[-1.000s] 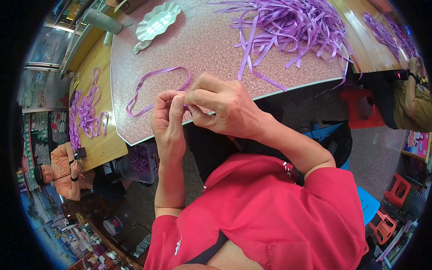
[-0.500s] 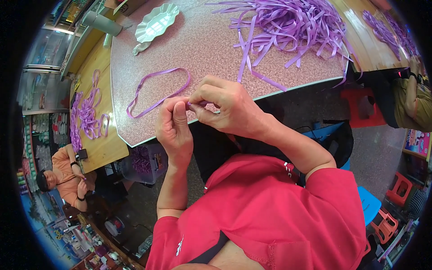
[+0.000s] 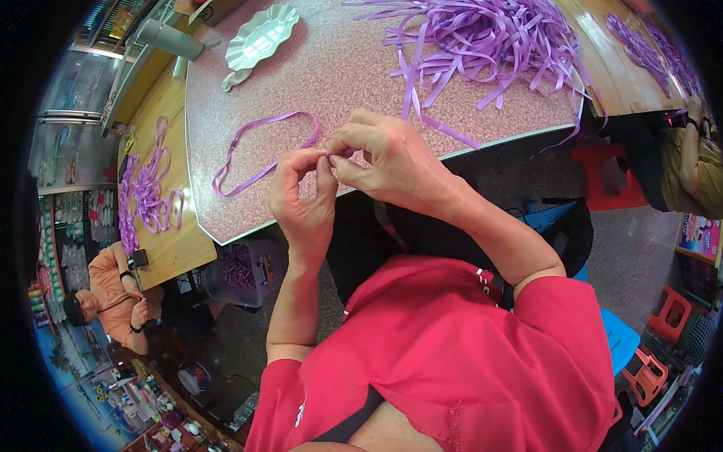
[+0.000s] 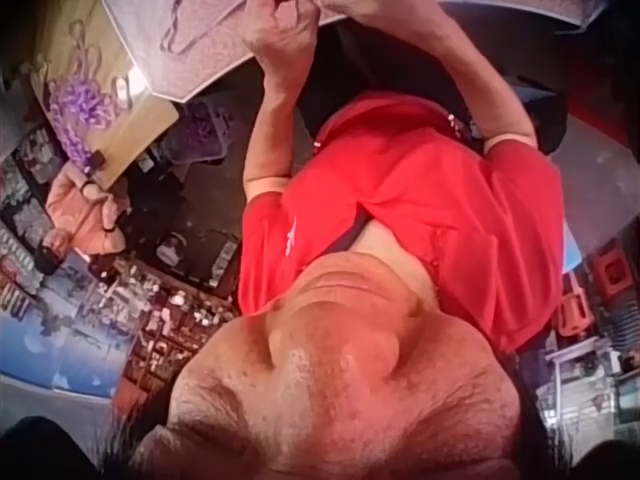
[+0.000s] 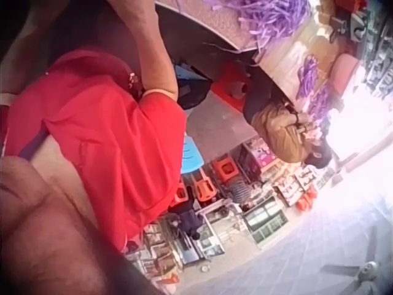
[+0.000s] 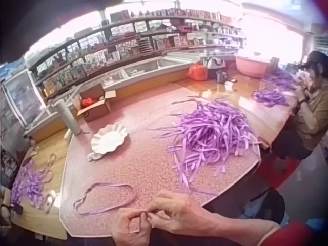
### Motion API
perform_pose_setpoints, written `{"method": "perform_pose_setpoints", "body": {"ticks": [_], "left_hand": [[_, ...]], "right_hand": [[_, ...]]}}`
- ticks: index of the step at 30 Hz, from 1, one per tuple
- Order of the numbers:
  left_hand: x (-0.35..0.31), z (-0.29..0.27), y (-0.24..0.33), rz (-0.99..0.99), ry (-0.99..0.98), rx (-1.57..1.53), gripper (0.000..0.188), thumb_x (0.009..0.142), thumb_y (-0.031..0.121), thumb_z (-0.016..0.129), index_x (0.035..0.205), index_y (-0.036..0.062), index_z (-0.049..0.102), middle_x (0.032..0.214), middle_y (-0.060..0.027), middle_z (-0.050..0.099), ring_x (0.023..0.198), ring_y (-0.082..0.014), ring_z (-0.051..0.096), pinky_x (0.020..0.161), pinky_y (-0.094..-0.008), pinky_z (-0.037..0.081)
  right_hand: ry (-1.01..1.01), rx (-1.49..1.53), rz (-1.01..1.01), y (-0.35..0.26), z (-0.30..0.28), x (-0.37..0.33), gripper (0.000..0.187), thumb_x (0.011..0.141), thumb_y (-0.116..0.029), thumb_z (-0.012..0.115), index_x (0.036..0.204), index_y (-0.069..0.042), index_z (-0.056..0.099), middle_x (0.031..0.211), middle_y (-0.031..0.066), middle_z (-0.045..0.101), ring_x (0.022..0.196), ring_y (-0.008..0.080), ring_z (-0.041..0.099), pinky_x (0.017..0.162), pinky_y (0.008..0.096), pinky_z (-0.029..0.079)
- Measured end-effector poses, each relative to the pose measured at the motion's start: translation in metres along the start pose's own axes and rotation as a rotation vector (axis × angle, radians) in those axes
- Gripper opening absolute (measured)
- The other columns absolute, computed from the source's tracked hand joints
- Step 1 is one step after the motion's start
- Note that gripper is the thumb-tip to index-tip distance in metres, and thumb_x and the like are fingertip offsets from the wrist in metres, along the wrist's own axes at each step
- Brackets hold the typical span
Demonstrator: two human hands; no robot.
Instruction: Braiding or tying together purple plastic ribbon strips at a workspace table.
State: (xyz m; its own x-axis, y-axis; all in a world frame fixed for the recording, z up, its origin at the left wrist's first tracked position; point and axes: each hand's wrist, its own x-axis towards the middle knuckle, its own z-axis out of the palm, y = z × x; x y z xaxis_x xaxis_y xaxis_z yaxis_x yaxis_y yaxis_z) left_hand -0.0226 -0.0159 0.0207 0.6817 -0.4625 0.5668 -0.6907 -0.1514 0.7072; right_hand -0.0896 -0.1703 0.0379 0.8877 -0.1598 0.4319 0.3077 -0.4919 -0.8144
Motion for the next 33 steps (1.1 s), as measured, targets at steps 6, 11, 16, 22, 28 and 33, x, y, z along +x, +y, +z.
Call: {"method": "perform_pose_setpoints", "body": {"ticks": [6,11,16,22,28,33], "left_hand": [[-0.003,0.011,-0.006,-0.184,0.056,-0.242,0.008,0.089,-0.003,0.065,0.095,0.0009,0.061,0.103,-0.0115,0.064,0.092,-0.0197,0.064,0.084,-0.0321,0.052],[0.000,0.002,-0.012,-0.552,-0.065,-0.873,0.006,0.098,0.006,0.059,0.102,0.0031,0.062,0.136,-0.0101,0.051,0.119,-0.0191,0.056,0.104,-0.0341,0.043],[0.005,-0.001,-0.020,-0.567,-0.149,-0.996,0.008,0.097,0.007,0.061,0.104,0.0041,0.063,0.141,-0.0106,0.048,0.128,-0.0216,0.051,0.110,-0.0367,0.038],[0.010,-0.004,-0.011,-0.519,-0.149,-0.915,0.008,0.097,0.007,0.061,0.104,0.0038,0.065,0.141,-0.0117,0.049,0.131,-0.0221,0.049,0.112,-0.0385,0.036],[0.010,-0.006,-0.015,-0.726,-0.158,-1.167,0.007,0.095,0.007,0.062,0.100,0.0041,0.067,0.138,-0.0119,0.054,0.131,-0.0219,0.049,0.112,-0.0382,0.036],[0.009,-0.002,-0.013,-0.760,-0.112,-1.291,0.009,0.094,0.007,0.062,0.101,0.0034,0.067,0.137,-0.0112,0.056,0.127,-0.0214,0.053,0.111,-0.0379,0.037]], "right_hand": [[0.086,-0.125,-0.018,0.004,0.007,0.001,0.013,0.080,-0.006,0.074,0.091,-0.003,0.069,0.089,0.0072,0.061,0.066,0.0170,0.060,0.056,0.0283,0.047],[0.088,-0.257,-0.068,0.006,0.006,0.005,0.013,0.080,-0.005,0.073,0.092,-0.004,0.068,0.090,0.0087,0.061,0.065,0.0212,0.060,0.057,0.0311,0.048],[0.026,-0.019,-0.032,0.014,0.000,0.010,0.008,0.084,-0.005,0.070,0.091,-0.003,0.067,0.086,0.0042,0.060,0.071,0.0124,0.058,0.059,0.0275,0.044],[-0.093,0.417,0.393,0.019,-0.004,0.012,0.007,0.090,-0.011,0.067,0.091,-0.004,0.067,0.085,-0.0032,0.057,0.076,0.0021,0.048,0.065,0.0213,0.039],[-0.016,0.043,-0.009,0.021,-0.005,0.014,0.011,0.090,-0.014,0.068,0.093,-0.003,0.066,0.106,0.0077,0.063,0.103,0.0182,0.060,0.090,0.0324,0.046],[-0.020,0.071,0.013,0.012,-0.003,0.012,0.010,0.088,-0.012,0.069,0.092,-0.003,0.066,0.115,0.0110,0.062,0.112,0.0260,0.058,0.099,0.0388,0.044]]}}
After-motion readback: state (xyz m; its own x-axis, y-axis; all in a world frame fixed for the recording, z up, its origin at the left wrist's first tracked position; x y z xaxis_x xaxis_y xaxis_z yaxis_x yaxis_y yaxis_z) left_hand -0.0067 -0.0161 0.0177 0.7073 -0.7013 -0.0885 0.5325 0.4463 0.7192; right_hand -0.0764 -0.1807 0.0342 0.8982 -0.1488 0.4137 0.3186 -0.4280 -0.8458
